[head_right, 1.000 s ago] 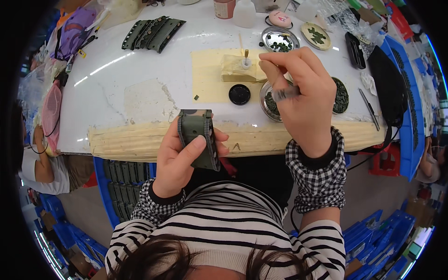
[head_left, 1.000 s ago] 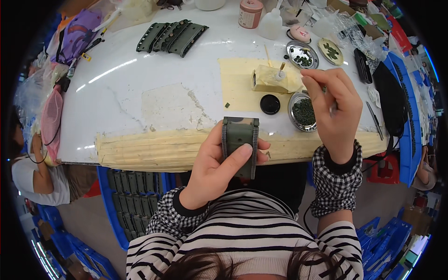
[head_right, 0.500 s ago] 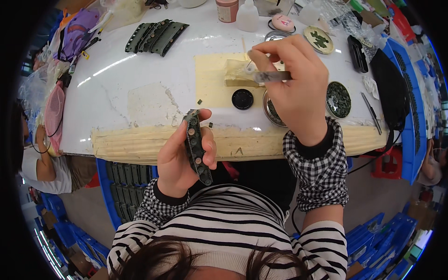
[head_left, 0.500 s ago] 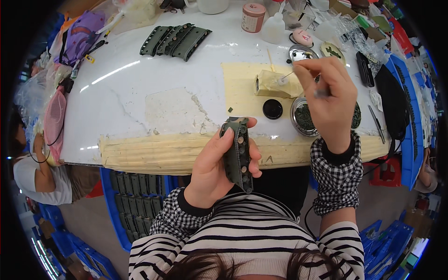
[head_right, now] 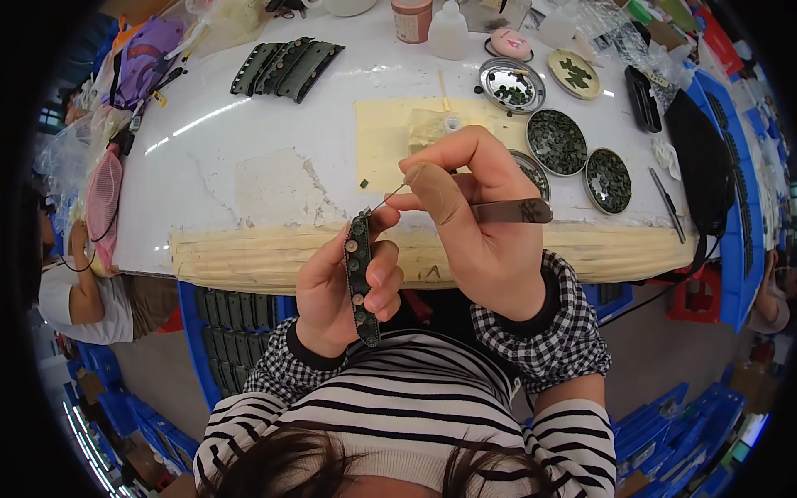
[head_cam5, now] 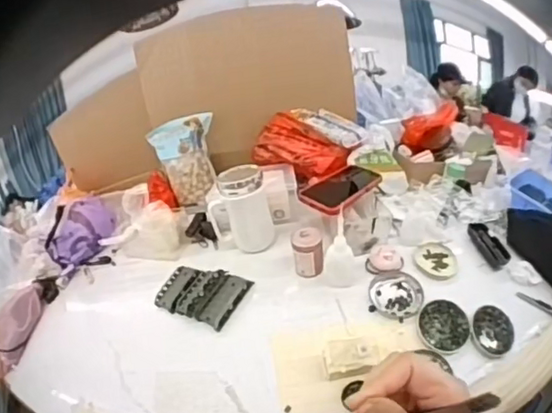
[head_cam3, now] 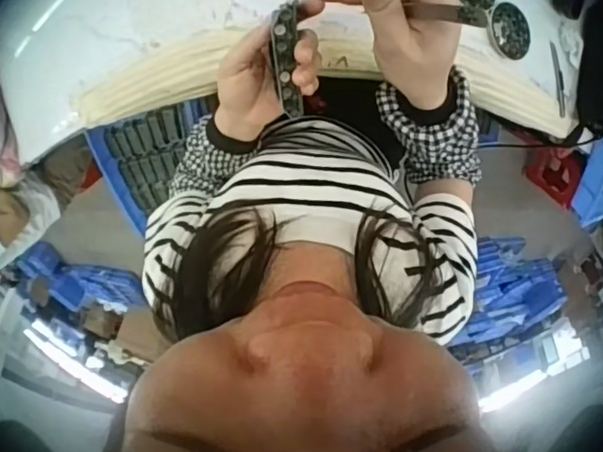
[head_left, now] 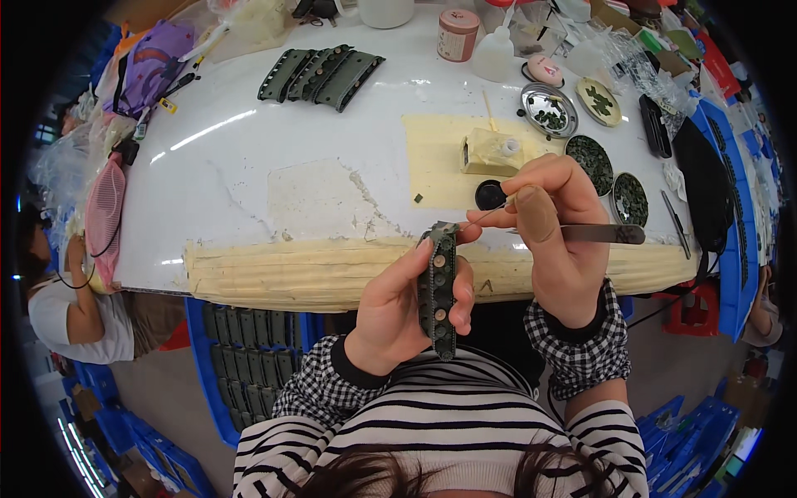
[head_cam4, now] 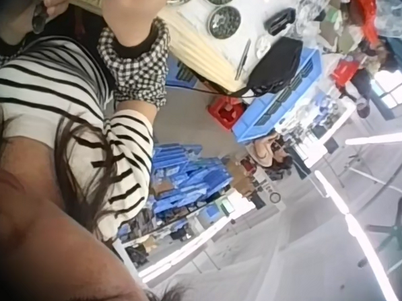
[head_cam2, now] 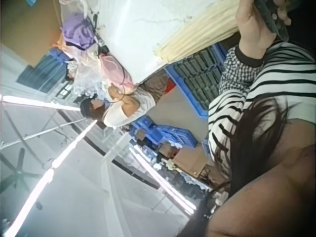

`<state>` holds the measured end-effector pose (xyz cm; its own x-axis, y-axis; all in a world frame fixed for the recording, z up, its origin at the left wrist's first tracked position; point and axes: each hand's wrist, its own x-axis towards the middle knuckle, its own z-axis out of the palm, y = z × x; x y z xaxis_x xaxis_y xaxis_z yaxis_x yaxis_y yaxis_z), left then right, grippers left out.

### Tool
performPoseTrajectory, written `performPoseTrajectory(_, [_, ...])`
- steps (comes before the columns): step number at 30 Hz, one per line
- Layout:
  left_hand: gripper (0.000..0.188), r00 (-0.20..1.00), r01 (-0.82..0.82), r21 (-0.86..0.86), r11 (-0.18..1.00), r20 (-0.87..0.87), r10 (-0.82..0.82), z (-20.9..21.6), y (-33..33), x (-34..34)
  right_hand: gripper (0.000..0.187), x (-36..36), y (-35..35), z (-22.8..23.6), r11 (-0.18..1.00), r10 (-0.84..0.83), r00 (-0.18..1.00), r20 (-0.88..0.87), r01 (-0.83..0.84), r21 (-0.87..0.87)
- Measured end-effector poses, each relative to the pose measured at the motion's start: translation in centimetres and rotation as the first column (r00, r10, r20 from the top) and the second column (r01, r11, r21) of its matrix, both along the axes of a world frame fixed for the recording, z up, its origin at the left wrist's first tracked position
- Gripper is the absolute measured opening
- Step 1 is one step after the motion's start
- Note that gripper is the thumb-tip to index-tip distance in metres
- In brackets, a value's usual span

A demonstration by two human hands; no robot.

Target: Applying glue or detailing to small holes on model tank chassis using a fine applicator tool.

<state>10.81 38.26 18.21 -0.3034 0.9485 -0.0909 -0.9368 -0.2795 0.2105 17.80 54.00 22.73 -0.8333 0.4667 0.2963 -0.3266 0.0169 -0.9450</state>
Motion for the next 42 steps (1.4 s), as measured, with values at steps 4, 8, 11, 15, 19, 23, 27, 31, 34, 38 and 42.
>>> performPoseTrajectory(4, [0.048,1.000,0.001,-0.002,1.000,0.014,-0.001,0.0,0.1,0.0,0.023,0.1,0.0,0.2,0.999,0.014,0.999,0.035,-0.016,0.046])
performPoseTrajectory(8, [0.048,1.000,0.002,-0.001,1.000,0.002,-0.002,-0.2,0.0,0.0,0.022,0.1,0.0,0.3,0.997,0.016,0.998,0.059,-0.021,0.077])
performPoseTrajectory(11, [0.047,1.000,0.005,0.002,1.000,0.003,-0.005,-0.2,0.0,0.0,0.021,0.1,-0.1,0.4,0.996,0.009,0.997,0.079,-0.016,0.086])
performPoseTrajectory(15, [0.047,1.000,0.003,0.010,1.000,0.008,-0.003,-0.4,0.0,0.0,0.020,0.1,-0.1,0.2,0.997,0.006,0.997,0.081,-0.013,0.080])
performPoseTrajectory(19, [0.047,0.997,-0.003,0.071,0.997,0.082,-0.003,-0.3,0.0,0.0,0.020,0.0,-0.2,0.4,0.999,-0.007,0.998,0.069,0.004,0.039])
performPoseTrajectory(23, [0.049,0.998,-0.008,0.068,0.998,0.058,0.004,-0.6,-0.3,0.0,0.016,-0.3,1.1,0.1,0.992,-0.121,0.992,-0.027,0.122,0.012])
performPoseTrajectory(27, [0.056,0.999,-0.040,-0.009,0.999,0.017,0.040,0.6,-0.3,-0.3,0.010,-0.8,3.9,-0.1,0.782,-0.430,0.899,-0.078,0.414,0.466])
performPoseTrajectory(31, [0.061,0.989,-0.122,-0.118,0.986,-0.104,0.110,1.5,-0.1,-0.2,0.006,-2.0,4.6,-0.3,0.533,-0.469,0.866,-0.176,0.436,0.725])
performPoseTrajectory(34, [0.062,0.933,-0.171,-0.224,0.960,-0.351,0.084,2.1,-0.2,-0.4,0.011,-1.9,5.0,-1.2,0.501,-0.443,0.885,-0.144,0.377,0.779])
performPoseTrajectory(38, [0.061,0.749,-0.247,-0.256,0.935,-0.662,0.017,2.1,-1.0,-0.9,0.007,-1.0,4.1,0.4,0.533,-0.478,0.812,-0.334,0.571,0.625])
performPoseTrajectory(42, [0.062,0.558,-0.336,-0.221,0.915,-0.830,0.004,1.7,-1.4,-0.8,0.009,0.8,1.2,1.6,0.896,-0.189,0.975,-0.117,0.220,0.386])
